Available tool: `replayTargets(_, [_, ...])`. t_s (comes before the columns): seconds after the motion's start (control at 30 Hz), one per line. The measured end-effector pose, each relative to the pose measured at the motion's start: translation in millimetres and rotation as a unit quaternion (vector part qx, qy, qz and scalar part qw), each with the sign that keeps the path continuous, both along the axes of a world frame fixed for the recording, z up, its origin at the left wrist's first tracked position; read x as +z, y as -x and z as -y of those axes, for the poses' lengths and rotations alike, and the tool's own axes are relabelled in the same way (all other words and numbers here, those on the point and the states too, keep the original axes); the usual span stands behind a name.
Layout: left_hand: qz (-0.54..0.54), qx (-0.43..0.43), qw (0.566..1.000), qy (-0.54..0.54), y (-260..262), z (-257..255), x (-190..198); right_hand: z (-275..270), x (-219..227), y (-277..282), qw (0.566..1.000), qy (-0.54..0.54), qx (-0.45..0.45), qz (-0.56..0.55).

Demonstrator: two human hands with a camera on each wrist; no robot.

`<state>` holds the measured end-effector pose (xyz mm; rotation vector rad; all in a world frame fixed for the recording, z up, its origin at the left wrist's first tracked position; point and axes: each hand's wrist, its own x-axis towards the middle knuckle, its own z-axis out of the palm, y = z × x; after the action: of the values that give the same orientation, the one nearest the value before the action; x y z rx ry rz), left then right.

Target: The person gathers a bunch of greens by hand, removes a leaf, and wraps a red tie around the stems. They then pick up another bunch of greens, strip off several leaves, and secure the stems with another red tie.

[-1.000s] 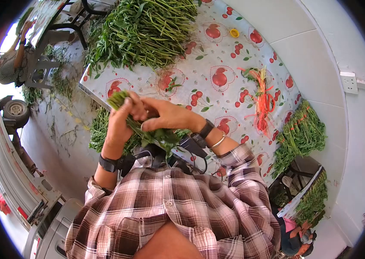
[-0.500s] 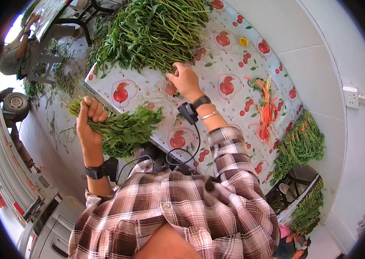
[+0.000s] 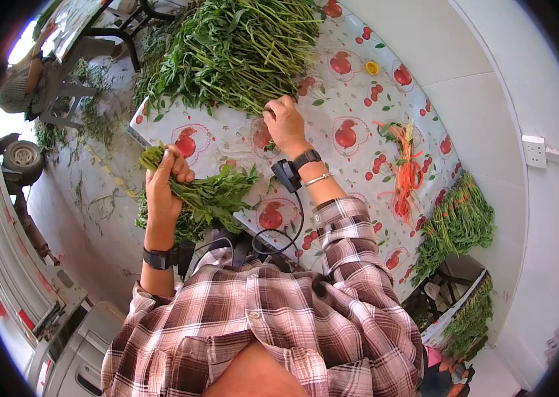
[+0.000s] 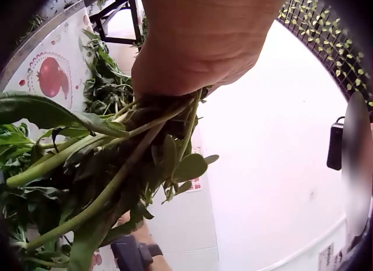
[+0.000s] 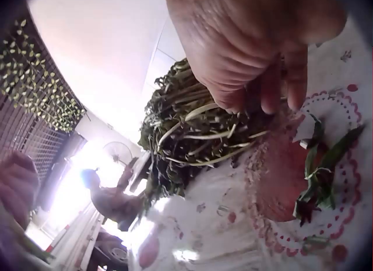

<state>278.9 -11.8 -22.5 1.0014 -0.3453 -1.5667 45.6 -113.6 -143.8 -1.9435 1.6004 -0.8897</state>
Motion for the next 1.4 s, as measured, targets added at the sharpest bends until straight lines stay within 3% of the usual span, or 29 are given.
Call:
replayTargets(0.1, [0.079,-0.039,0.996,0.0,10,3,-9,-9,11,7,0.999,-0.008,0.034,0.029])
replayTargets(0.2, [0.234,-0.13,0.963,0.022,22,8,-15,-28,29,7,0.982,-0.147,0.017,0.115])
replayTargets(0.27, [0.281,-0.172,0.944,0.024,35,14,-17,-39,36,6,0.99,-0.088,0.031,0.108])
replayTargets(0.3, [0.363,-0.193,0.907,0.091,42,18,-23,-44,40,5,0.994,-0.028,0.047,0.098])
replayTargets(0.33, [0.44,-0.211,0.859,0.158,49,21,-26,-48,45,4,0.993,-0.043,0.054,0.095])
replayTargets(0.5, [0.506,-0.206,0.82,0.169,75,30,-41,-67,54,0,0.986,-0.059,0.082,0.131])
replayTargets(0.57, [0.593,-0.252,0.747,0.164,77,31,-53,-70,58,-1,0.979,-0.059,0.081,0.179])
replayTargets(0.6, [0.593,-0.236,0.75,0.174,79,31,-54,-70,60,0,0.979,-0.059,0.08,0.179])
replayTargets(0.67, [0.596,-0.243,0.747,0.164,78,32,-54,-70,63,3,0.94,-0.179,0.058,0.286])
replayTargets(0.7, [0.6,-0.249,0.745,0.153,77,31,-53,-69,61,6,0.94,-0.179,0.056,0.286])
replayTargets(0.77, [0.609,-0.246,0.739,0.152,73,29,-51,-63,48,15,0.863,-0.288,0.027,0.414])
replayTargets(0.83, [0.619,-0.24,0.732,0.15,64,26,-49,-58,29,25,0.85,-0.286,0.017,0.442])
replayTargets(0.9, [0.632,-0.234,0.729,0.122,53,24,-47,-52,16,37,0.874,-0.31,0.02,0.374])
replayTargets(0.93, [0.6,-0.238,0.759,0.09,46,24,-44,-50,12,41,0.94,-0.27,0.053,0.2])
replayTargets(0.97, [0.6,-0.238,0.759,0.09,41,24,-42,-47,7,43,0.94,-0.27,0.054,0.201])
replayTargets(1.03, [0.542,-0.182,0.815,0.096,34,23,-34,-41,11,40,0.995,-0.082,0.049,0.0])
replayTargets(1.07, [0.468,-0.194,0.861,0.031,32,21,-28,-34,13,40,0.992,-0.126,0.015,0.011])
replayTargets(1.2, [0.499,-0.191,0.843,0.066,29,20,-18,-8,19,16,0.991,-0.113,0.006,0.064])
replayTargets(1.27, [0.456,-0.194,0.868,0.031,33,19,-13,0,13,-2,0.997,-0.033,0.015,-0.074])
replayTargets(1.4, [0.471,-0.225,0.85,0.067,28,14,-35,15,4,-28,0.98,-0.072,-0.001,-0.183])
